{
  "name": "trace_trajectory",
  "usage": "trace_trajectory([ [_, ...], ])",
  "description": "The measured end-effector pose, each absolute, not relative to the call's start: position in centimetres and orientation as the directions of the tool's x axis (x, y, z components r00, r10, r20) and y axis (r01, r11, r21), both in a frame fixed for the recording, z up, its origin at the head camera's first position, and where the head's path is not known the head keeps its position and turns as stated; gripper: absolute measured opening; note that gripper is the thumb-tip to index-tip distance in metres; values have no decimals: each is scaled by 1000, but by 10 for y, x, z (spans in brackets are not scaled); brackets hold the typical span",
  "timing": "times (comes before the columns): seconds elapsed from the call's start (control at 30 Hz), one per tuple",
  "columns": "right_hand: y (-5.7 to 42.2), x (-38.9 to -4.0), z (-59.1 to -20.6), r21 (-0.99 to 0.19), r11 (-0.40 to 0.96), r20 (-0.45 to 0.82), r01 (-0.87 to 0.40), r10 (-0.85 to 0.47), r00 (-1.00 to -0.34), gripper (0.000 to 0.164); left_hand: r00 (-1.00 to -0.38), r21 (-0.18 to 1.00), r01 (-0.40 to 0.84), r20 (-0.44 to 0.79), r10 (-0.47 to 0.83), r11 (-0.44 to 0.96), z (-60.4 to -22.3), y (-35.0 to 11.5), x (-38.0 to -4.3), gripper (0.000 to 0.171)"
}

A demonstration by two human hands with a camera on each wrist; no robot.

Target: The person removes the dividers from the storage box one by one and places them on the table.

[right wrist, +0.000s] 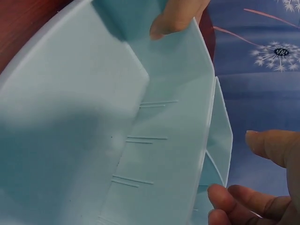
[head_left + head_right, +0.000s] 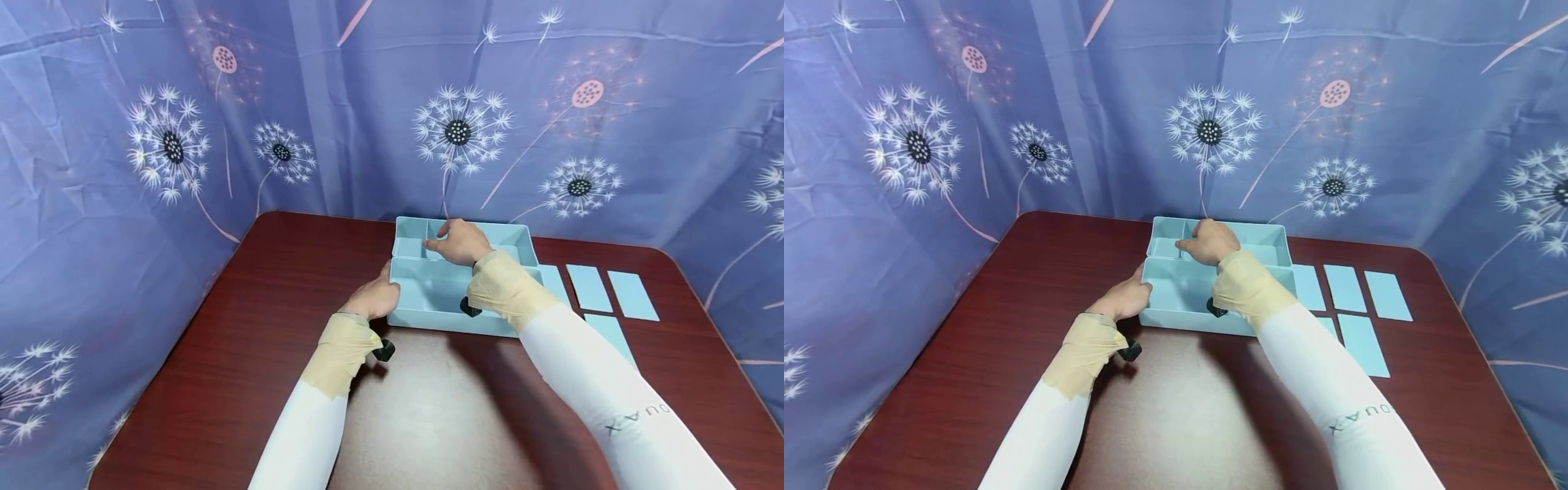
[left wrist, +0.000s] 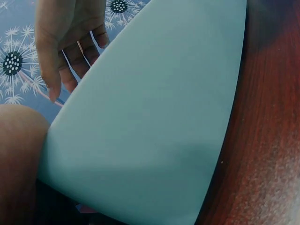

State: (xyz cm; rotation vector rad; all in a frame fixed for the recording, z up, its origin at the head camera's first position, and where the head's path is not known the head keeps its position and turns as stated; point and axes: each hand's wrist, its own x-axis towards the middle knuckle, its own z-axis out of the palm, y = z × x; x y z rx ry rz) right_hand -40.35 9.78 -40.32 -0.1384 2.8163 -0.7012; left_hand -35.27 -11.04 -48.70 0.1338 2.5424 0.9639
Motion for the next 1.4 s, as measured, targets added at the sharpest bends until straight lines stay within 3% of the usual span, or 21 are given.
trace_trajectory([
  [0.6,82,-420,-422,-411,912,-266,1,-119,-957,63,-905,632,-41,-351,239,774,-485,-109,-352,71],
  [0.9,69,-421,-429,-361,932,-274,-23,-130,-953,40,-906,602,-28,-352,234,798,-484,-111,-352,70],
  [1.17,65,-425,-433,-301,951,-280,-66,-155,-947,42,-911,613,-40,-346,223,789,-485,-113,-353,70],
  [1.4,67,-428,-446,-311,946,-205,-97,-166,-965,28,-912,629,-49,-344,221,776,-486,-113,-352,72],
])
